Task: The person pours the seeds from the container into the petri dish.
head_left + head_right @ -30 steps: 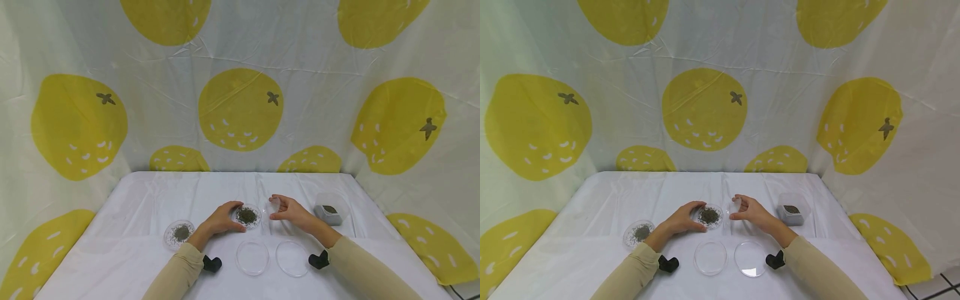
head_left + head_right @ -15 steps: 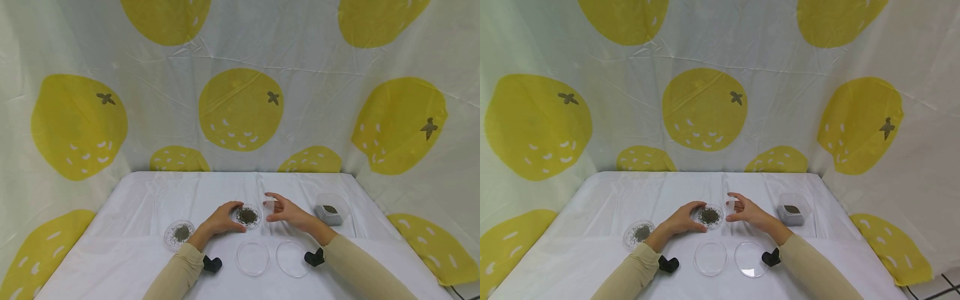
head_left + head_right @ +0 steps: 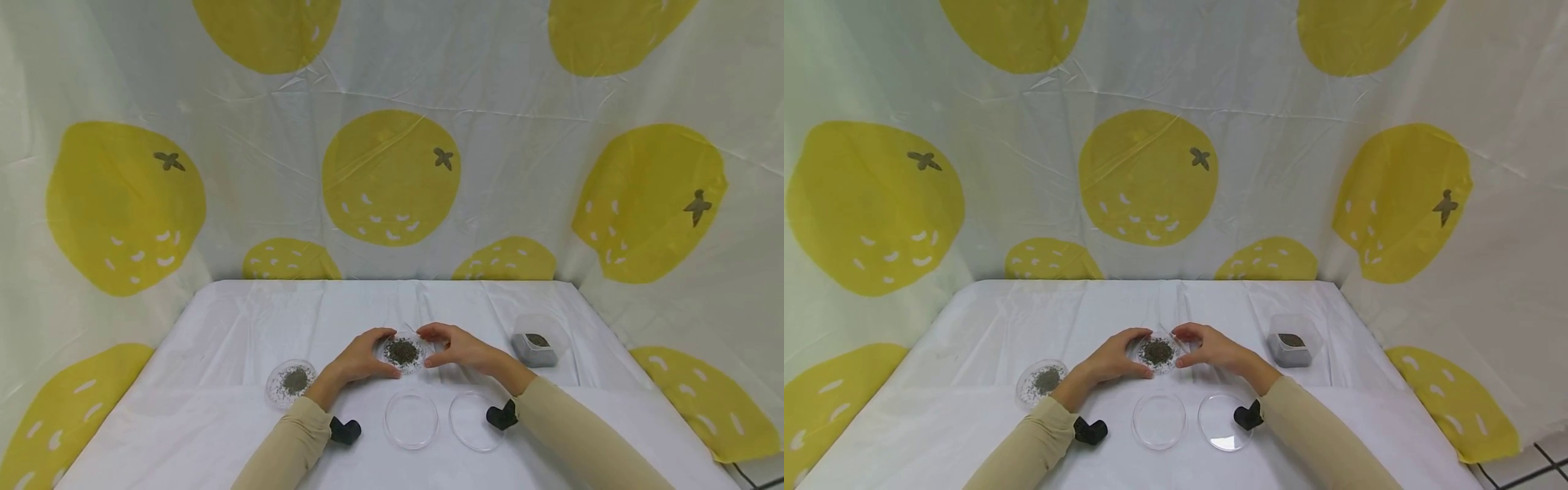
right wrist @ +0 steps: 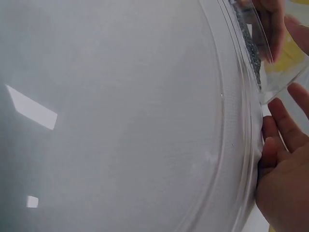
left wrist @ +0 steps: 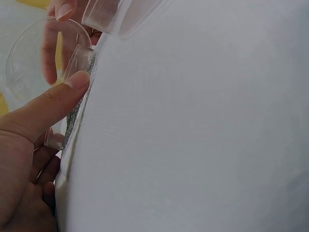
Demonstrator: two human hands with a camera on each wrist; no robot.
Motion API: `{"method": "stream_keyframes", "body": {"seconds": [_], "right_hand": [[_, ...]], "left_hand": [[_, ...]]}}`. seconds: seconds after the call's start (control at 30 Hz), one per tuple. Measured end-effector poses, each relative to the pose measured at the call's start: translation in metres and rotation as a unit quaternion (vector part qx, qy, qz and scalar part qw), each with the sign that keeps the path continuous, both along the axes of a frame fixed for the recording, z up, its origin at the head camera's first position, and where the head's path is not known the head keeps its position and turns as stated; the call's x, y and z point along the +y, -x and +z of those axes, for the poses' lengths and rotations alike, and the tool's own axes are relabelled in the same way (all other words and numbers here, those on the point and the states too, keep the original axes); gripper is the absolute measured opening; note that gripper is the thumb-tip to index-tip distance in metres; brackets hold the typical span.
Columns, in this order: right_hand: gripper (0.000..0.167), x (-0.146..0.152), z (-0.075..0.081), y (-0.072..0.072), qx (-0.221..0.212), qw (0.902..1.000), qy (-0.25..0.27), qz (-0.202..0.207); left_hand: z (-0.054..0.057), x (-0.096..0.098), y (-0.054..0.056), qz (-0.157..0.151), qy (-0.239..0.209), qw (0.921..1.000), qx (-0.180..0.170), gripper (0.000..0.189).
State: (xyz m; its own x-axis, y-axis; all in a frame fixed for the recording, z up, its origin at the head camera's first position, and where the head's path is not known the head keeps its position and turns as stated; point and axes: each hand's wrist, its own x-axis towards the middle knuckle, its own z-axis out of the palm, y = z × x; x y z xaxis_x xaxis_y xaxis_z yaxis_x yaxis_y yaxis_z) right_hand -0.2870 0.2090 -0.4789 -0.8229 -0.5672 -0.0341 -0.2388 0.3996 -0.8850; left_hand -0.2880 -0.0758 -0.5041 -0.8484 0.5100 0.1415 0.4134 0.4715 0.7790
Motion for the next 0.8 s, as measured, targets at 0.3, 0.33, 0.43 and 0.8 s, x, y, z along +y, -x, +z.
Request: {"method": "stream_keyframes", "body": {"seconds": [0.3, 0.33, 0.43, 0.8], "right_hand": [[0.064, -0.003, -0.003, -0.001, 0.000, 0.9999, -0.007, -0.009], [0.063, -0.003, -0.002, -0.002, 0.002, 0.9999, -0.009, -0.011], [0.062, -0.004, -0.002, -0.003, 0.011, 0.9997, -0.013, -0.017], [0.089, -0.012, -0.003, -0.001, 0.052, 0.9975, -0.046, -0.012]], "left_hand": [[0.000, 0.000, 0.000, 0.003, 0.004, 1.0000, -0.006, 0.089], [0.001, 0.000, 0.000, 0.003, 0.004, 1.0000, -0.006, 0.089], [0.002, 0.000, 0.000, 0.003, 0.005, 1.0000, -0.006, 0.089], [0.001, 0.001, 0.000, 0.006, 0.013, 0.9999, -0.002, 0.090]]}}
